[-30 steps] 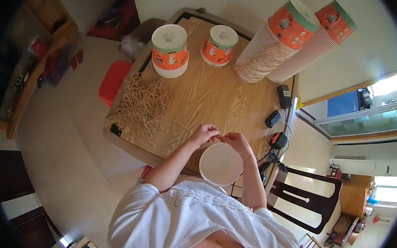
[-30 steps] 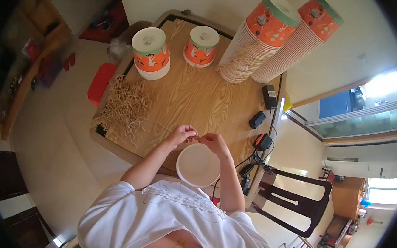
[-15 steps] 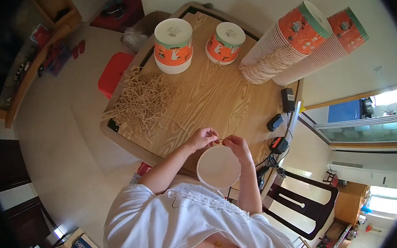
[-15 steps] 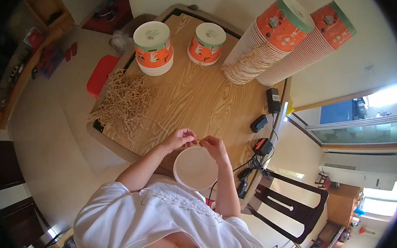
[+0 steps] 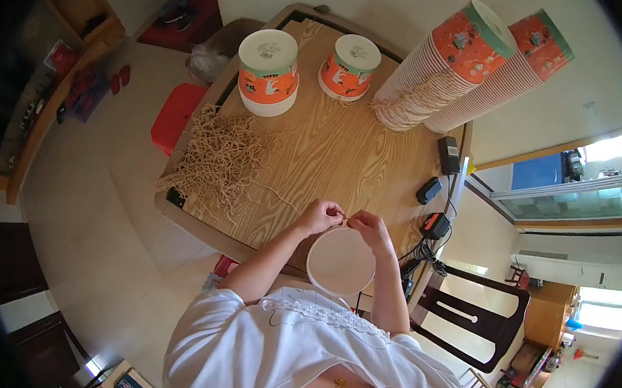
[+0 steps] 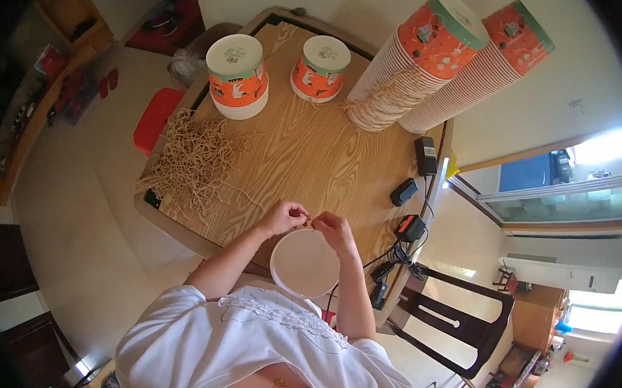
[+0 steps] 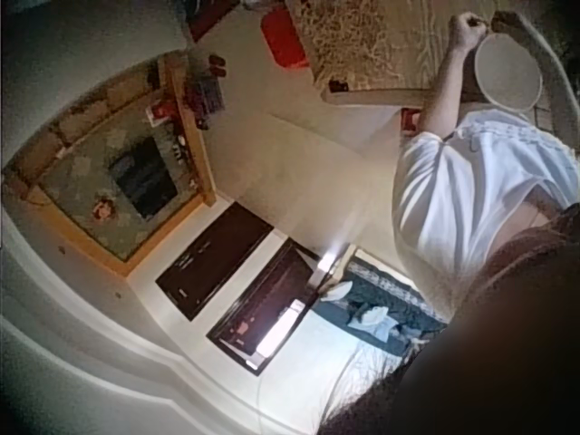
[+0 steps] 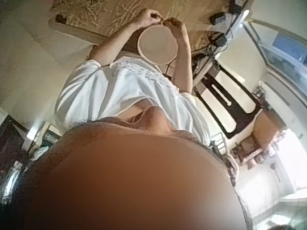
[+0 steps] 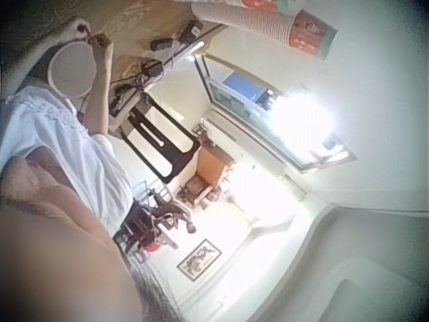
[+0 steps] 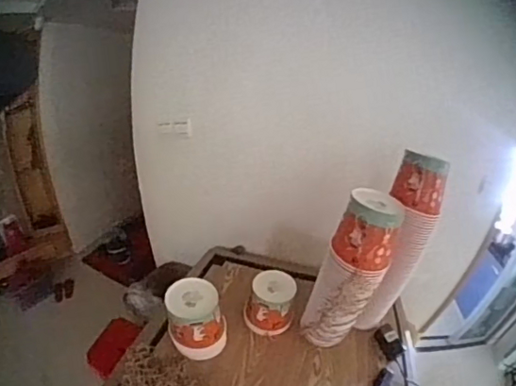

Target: Manually prepare paper cup packaging components using string and raffia.

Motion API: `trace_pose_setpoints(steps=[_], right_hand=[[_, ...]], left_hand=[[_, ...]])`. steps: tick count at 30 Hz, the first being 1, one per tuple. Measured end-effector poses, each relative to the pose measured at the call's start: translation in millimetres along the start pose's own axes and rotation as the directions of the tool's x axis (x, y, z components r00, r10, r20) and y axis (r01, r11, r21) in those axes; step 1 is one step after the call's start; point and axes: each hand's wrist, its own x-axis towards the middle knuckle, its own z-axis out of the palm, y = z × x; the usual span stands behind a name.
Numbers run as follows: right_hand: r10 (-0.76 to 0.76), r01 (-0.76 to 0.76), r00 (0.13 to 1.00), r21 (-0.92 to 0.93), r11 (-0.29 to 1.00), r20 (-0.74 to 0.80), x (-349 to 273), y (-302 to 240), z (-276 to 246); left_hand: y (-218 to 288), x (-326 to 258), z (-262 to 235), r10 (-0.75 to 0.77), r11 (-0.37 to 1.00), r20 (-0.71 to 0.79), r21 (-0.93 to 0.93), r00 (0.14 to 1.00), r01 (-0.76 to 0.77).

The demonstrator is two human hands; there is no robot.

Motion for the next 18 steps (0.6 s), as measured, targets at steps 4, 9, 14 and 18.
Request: trace_pose_setpoints(steps=[4,9,14,18], right_hand=[[0.023,-0.023,1.000,-0.018,1.000,0.001,1,-1,0],[-0.041,0.041,0.999,-0.083,0.996,-0.006,0,-9,2],[-0.037,0.035,0.999,-0.064,0.997,-0.036,3,-4,-1],[-0.030,0.028,0.999,-0.062,0.998,-0.039,5,-1,1]], left_hand=[[-6,2,-5,-0.031,0.999,0.004,-0.037,1.000,0.031],[0,2,-6,-0.008,0.997,0.053,-0.077,0.999,0.012],[10,0,-9,-0.067,0.990,0.055,-0.123,0.996,0.074],[1,3,-6,-0.005,0.994,-0.030,-0.106,1.000,0.002]])
